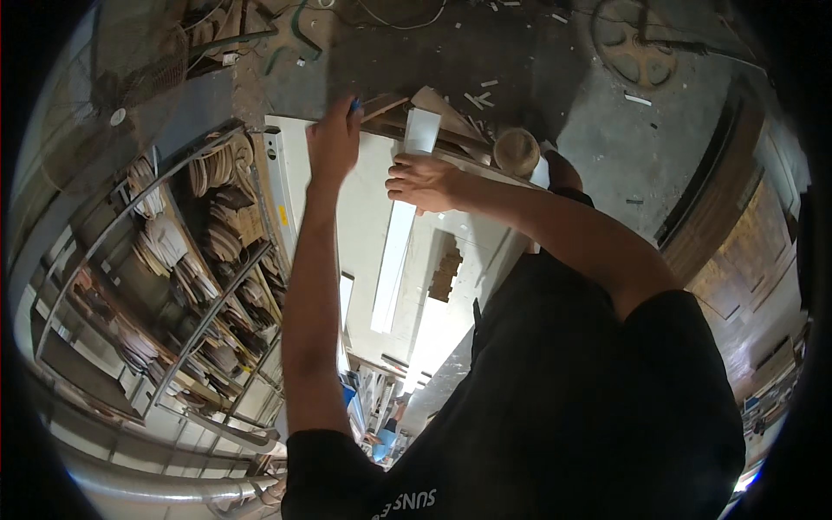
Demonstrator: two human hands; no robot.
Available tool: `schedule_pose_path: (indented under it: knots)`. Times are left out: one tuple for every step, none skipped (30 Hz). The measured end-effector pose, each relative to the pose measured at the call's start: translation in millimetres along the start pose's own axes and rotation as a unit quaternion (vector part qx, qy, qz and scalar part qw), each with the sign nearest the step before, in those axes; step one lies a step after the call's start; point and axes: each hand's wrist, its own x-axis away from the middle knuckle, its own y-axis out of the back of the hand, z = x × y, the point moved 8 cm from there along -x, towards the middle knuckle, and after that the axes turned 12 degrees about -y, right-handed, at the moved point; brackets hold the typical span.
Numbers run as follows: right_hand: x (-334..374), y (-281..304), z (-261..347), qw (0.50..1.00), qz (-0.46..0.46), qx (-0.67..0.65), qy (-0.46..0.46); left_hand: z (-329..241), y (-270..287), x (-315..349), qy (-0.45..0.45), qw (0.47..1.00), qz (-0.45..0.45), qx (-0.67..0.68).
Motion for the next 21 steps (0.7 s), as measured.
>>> schedule_pose_path:
  knots:
    - [-6.4,3.8,5.9,1.0,0.019,-0.018,0.007,26.4,-8.2,34.5,0.057,0.997,-0.031,0.045]
    - [-5.8,-1.2,6.6,1.0,0.02,-0.013,0.011,37.2,-29.0,60.6,0.15,0.981,-0.012,0.119]
    - [-8.3,1.0,8.4,0.999,0.005,-0.039,0.007,42.1,-35.4,87.0,0.124,0.988,-0.046,0.075]
    - [-4.6,-3.7,4.3,0.998,-0.001,-0.065,-0.005,39.4,-54.3,105.2,0.161,0.98,-0.025,0.116]
    - [-6.8,2.1,7.2,0.998,-0.003,-0.058,0.009,43.2,-61.4,129.6,0.147,0.979,-0.067,0.123]
    - [-7.5,4.9,5.8,0.997,-0.015,-0.069,0.001,44.2,-69.5,151.0,0.166,0.971,-0.084,0.149]
    - [-6.8,6.4,3.8,0.996,-0.024,-0.081,-0.008,41.1,-76.1,170.0,0.184,0.962,-0.1,0.176]
    - [-8.6,6.7,4.4,0.996,-0.01,-0.092,-0.007,34.9,-70.5,190.6,0.173,0.962,-0.15,0.147]
    - [-9.3,8.9,8.7,0.996,-0.006,-0.087,0.011,27.7,-63.9,213.4,0.164,0.959,-0.199,0.115]
    - [-4.0,7.8,1.5,0.996,-0.027,-0.083,0.0,20.5,-67.0,228.5,0.188,0.955,-0.199,0.116]
    - [-5.3,14.6,2.0,0.996,-0.053,-0.074,0.0,19.1,-67.2,258.0,0.188,0.95,-0.225,0.106]
    - [-6.7,19.0,4.3,0.996,-0.061,-0.066,0.009,18.4,-74.7,287.6,0.2,0.948,-0.209,0.132]
    - [-5.1,16.8,5.4,0.996,-0.058,-0.06,0.024,13.2,-82.9,313.1,0.208,0.947,-0.187,0.159]
    - [-3.9,18.0,4.2,0.994,-0.103,-0.04,0.014,5.2,-87.7,339.1,0.203,0.954,-0.167,0.147]
    - [-1.3,17.9,1.2,0.989,-0.149,-0.02,0.005,-3.4,-93.5,363.7,0.197,0.96,-0.148,0.134]
    - [3.9,13.9,-3.0,0.983,-0.181,-0.037,0.019,-5.3,-102.9,384.3,0.224,0.96,-0.113,0.122]
    - [0.9,14.3,-4.0,0.982,-0.184,-0.028,0.037,-5.6,-114.7,409.5,0.253,0.958,-0.076,0.11]
    - [-4.9,9.2,-2.6,0.99,-0.133,-0.029,0.028,-4.8,-129.0,438.6,0.291,0.953,-0.033,0.073]
    - [-7.0,2.5,-2.7,0.996,-0.079,-0.027,0.016,-3.8,-133.7,453.8,0.303,0.949,-0.047,0.078]
    - [-7.2,8.1,2.8,0.996,-0.077,-0.02,0.035,-3.2,-141.2,469.9,0.317,0.943,-0.036,0.094]
    - [-7.6,13.3,4.0,0.997,-0.072,-0.011,0.038,-1.3,-149.8,484.6,0.331,0.937,-0.025,0.111]
